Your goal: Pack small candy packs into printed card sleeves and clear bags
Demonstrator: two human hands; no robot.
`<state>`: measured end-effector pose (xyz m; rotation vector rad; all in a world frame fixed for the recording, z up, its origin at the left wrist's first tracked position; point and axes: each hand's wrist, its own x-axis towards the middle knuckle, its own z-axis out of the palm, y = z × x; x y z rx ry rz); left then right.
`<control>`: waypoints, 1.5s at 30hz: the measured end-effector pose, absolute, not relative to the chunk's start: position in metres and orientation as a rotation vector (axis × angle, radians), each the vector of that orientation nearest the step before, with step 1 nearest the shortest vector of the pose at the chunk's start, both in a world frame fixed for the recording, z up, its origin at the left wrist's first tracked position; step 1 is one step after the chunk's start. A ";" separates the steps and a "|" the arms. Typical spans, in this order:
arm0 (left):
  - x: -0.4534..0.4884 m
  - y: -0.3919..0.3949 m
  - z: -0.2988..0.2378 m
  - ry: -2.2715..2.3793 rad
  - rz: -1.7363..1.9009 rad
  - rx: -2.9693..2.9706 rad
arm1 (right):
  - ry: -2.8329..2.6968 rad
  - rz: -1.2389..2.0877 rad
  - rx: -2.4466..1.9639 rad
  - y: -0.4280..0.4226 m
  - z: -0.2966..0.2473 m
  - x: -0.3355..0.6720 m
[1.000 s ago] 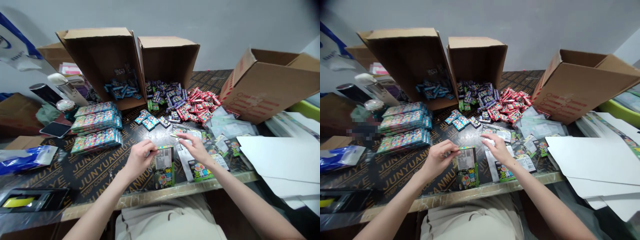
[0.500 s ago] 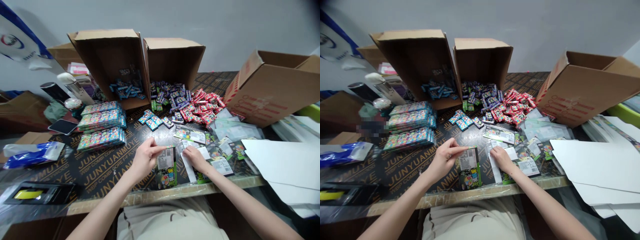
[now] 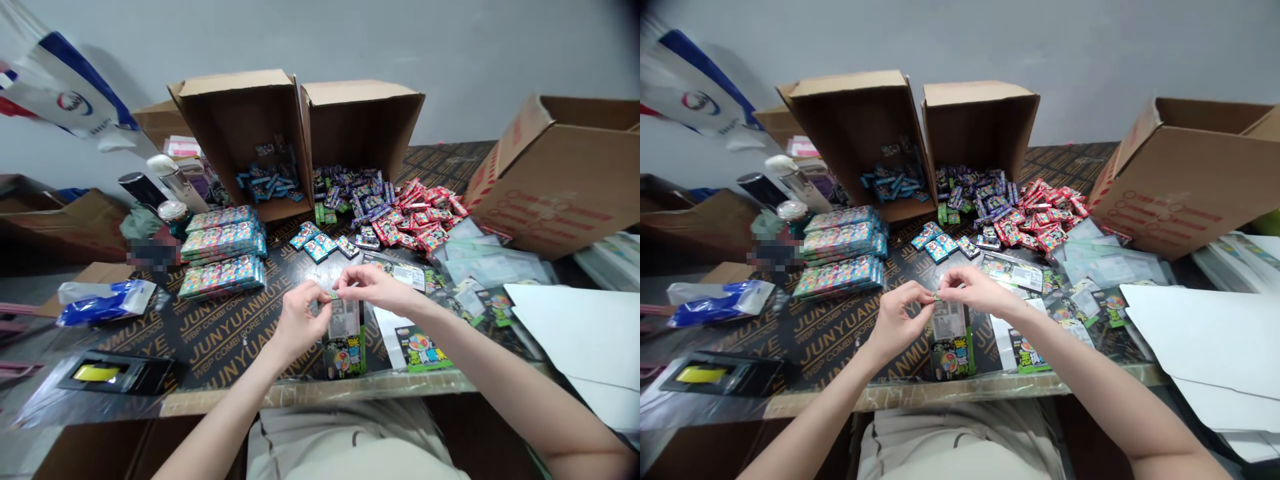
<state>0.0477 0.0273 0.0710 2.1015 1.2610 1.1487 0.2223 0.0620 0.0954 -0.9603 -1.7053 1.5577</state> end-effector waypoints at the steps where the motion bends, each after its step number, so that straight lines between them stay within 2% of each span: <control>1: 0.048 0.026 0.072 1.258 1.147 2.115 | -1.715 1.571 -0.962 0.064 0.094 0.220; 9: 0.054 0.027 0.061 1.348 1.177 2.192 | -1.739 1.584 -1.047 0.074 0.080 0.220; 15: 0.054 0.028 0.061 1.382 1.014 2.396 | -1.543 1.469 -1.147 0.075 0.067 0.220; 17: 0.039 0.029 0.061 1.476 0.902 2.473 | -1.555 1.310 -1.225 0.079 0.058 0.239; 22: -0.008 0.037 0.050 1.819 0.469 2.626 | -2.091 0.406 -1.626 0.077 0.011 0.312; 28: 0.013 0.048 0.022 1.162 -0.104 2.748 | -2.249 0.356 -1.645 0.049 -0.035 0.327; 33: 0.037 0.058 0.013 0.934 -0.225 2.465 | -2.270 0.323 -1.546 0.033 -0.047 0.320; 36: 0.036 0.059 0.030 0.997 -0.037 2.264 | -2.227 0.352 -1.535 0.031 -0.050 0.323; 41: 0.027 0.052 0.064 1.154 0.822 1.869 | -2.026 0.438 -1.589 0.034 -0.024 0.310; 45: 0.031 0.039 0.056 1.148 1.003 1.612 | -1.663 0.807 -1.321 0.033 0.018 0.268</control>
